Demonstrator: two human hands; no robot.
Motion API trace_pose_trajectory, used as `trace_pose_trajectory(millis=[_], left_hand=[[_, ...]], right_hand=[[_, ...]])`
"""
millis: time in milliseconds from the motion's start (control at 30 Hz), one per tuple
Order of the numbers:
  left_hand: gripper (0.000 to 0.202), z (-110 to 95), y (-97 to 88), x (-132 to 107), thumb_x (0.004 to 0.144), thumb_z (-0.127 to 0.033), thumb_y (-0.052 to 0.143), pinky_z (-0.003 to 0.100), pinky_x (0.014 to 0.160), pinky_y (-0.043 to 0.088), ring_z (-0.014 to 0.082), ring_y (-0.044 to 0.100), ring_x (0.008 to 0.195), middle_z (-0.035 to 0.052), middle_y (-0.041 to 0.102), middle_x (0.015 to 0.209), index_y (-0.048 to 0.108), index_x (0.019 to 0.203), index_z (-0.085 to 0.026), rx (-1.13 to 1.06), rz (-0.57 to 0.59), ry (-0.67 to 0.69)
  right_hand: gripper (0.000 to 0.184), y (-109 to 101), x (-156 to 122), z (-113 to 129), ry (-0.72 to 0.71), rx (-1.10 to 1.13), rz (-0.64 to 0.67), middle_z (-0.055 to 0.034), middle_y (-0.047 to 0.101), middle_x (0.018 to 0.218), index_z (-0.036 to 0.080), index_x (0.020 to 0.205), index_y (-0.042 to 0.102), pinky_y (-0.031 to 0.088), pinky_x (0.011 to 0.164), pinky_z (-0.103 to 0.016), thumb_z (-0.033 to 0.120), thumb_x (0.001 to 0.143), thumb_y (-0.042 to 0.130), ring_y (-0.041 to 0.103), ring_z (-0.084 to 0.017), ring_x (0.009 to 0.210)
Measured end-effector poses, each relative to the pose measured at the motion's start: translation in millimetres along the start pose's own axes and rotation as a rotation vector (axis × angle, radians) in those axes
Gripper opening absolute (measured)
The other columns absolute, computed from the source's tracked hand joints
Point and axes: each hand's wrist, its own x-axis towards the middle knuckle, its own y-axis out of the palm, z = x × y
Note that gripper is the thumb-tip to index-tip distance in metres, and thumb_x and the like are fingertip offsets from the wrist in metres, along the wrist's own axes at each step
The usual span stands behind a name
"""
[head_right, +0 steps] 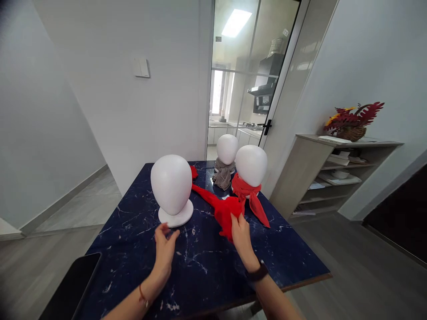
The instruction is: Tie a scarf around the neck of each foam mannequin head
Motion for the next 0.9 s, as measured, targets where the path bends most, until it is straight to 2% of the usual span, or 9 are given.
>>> trace_pose_trajectory(millis=[100, 167, 367, 500, 533, 600, 700, 833, 900], left_hand=[[0.031, -15.8, 5.6, -44.0, 0.079, -0.041, 0.056, 0.034, 0.089, 0.047, 0.0218, 0.062, 0.097, 0.0117, 0.063, 0.102, 0.056, 0.098, -0.016, -0.595, 0.567, -0.54], [0.041, -26.3, 9.9, -63.3, 0.079, -0.052, 0.054, 0.032, 0.08, 0.05, 0.0217, 0.065, 0.087, 0.0114, 0.067, 0.092, 0.06, 0.093, -0.013, -0.837, 0.798, -0.794], [0.027, -24.5, -1.7, -70.5, 0.075, -0.037, 0.063, 0.032, 0.073, 0.052, 0.0223, 0.067, 0.077, 0.008, 0.07, 0.077, 0.066, 0.086, -0.013, -0.959, 0.827, -0.944], [0.04, -17.9, -17.6, -57.8, 0.073, -0.023, 0.064, 0.033, 0.078, 0.051, 0.0208, 0.068, 0.076, 0.0044, 0.071, 0.083, 0.062, 0.112, -0.018, -0.916, 0.734, -0.918], [0.041, -19.4, -20.6, -55.6, 0.074, -0.023, 0.063, 0.033, 0.081, 0.05, 0.0211, 0.068, 0.08, 0.0047, 0.071, 0.085, 0.061, 0.115, -0.018, -0.924, 0.746, -0.918], [0.039, -25.8, -24.7, -53.9, 0.076, -0.023, 0.062, 0.032, 0.084, 0.049, 0.0217, 0.068, 0.086, 0.0063, 0.072, 0.09, 0.062, 0.114, -0.015, -0.938, 0.795, -0.905], [0.037, -38.1, -27.2, -56.7, 0.08, -0.034, 0.06, 0.033, 0.085, 0.049, 0.0237, 0.067, 0.09, 0.0094, 0.071, 0.092, 0.065, 0.109, -0.012, -0.938, 0.906, -0.891], [0.038, -47.3, -36.0, -58.0, 0.081, -0.041, 0.056, 0.034, 0.083, 0.048, 0.0252, 0.066, 0.091, 0.0118, 0.071, 0.088, 0.069, 0.1, -0.011, -0.893, 1.072, -0.809], [0.031, -48.7, -48.0, -52.6, 0.078, -0.036, 0.06, 0.031, 0.082, 0.047, 0.024, 0.066, 0.089, 0.0122, 0.071, 0.086, 0.071, 0.092, -0.01, -0.84, 1.114, -0.661]], right_hand=[[0.029, -6.3, -49.0, 17.8, -0.117, -0.133, 0.062, -0.0074, 0.065, 0.087, 0.024, 0.093, 0.062, 0.051, 0.075, -0.039, 0.045, 0.085, 0.044, 0.06, -0.027, 0.082], [0.026, 2.2, -79.8, 22.1, -0.223, -0.133, 0.168, -0.0078, 0.064, 0.095, 0.025, 0.101, 0.062, 0.05, 0.08, -0.037, 0.035, 0.085, 0.043, 0.06, -0.025, 0.089], [0.056, 5.1, -124.4, 33.8, -0.199, -0.233, 0.727, -0.0106, 0.053, 0.129, 0.025, 0.129, 0.05, 0.039, 0.103, -0.041, 0.026, 0.074, 0.059, 0.05, -0.026, 0.12], [0.051, -27.8, -95.4, 49.2, 0.058, -0.017, 1.222, -0.0034, 0.063, 0.116, 0.037, 0.122, 0.056, 0.053, 0.083, -0.033, 0.041, 0.071, 0.065, 0.066, -0.022, 0.096], [0.044, -32.3, -82.6, 48.8, 0.117, 0.033, 1.211, -0.0033, 0.066, 0.108, 0.037, 0.119, 0.058, 0.054, 0.075, -0.032, 0.044, 0.075, 0.061, 0.068, -0.021, 0.087], [0.039, -30.5, -55.9, 41.3, 0.115, 0.019, 0.973, -0.0054, 0.068, 0.099, 0.03, 0.117, 0.059, 0.054, 0.07, -0.034, 0.044, 0.081, 0.053, 0.068, -0.02, 0.079], [0.048, -1.2, -26.0, 21.8, -0.176, -0.158, 0.632, -0.0099, 0.059, 0.121, 0.025, 0.127, 0.052, 0.048, 0.089, -0.04, 0.039, 0.081, 0.055, 0.061, -0.022, 0.101], [0.052, 51.1, -12.0, 8.8, -0.569, -0.216, 0.847, -0.0048, 0.054, 0.131, 0.028, 0.127, 0.053, 0.025, 0.11, -0.044, 0.025, 0.076, 0.06, 0.045, -0.023, 0.124], [0.04, 65.0, -4.3, 15.2, -0.541, -0.142, 0.813, -0.0021, 0.065, 0.112, 0.026, 0.116, 0.059, 0.033, 0.105, -0.041, 0.016, 0.079, 0.049, 0.057, -0.019, 0.107]])
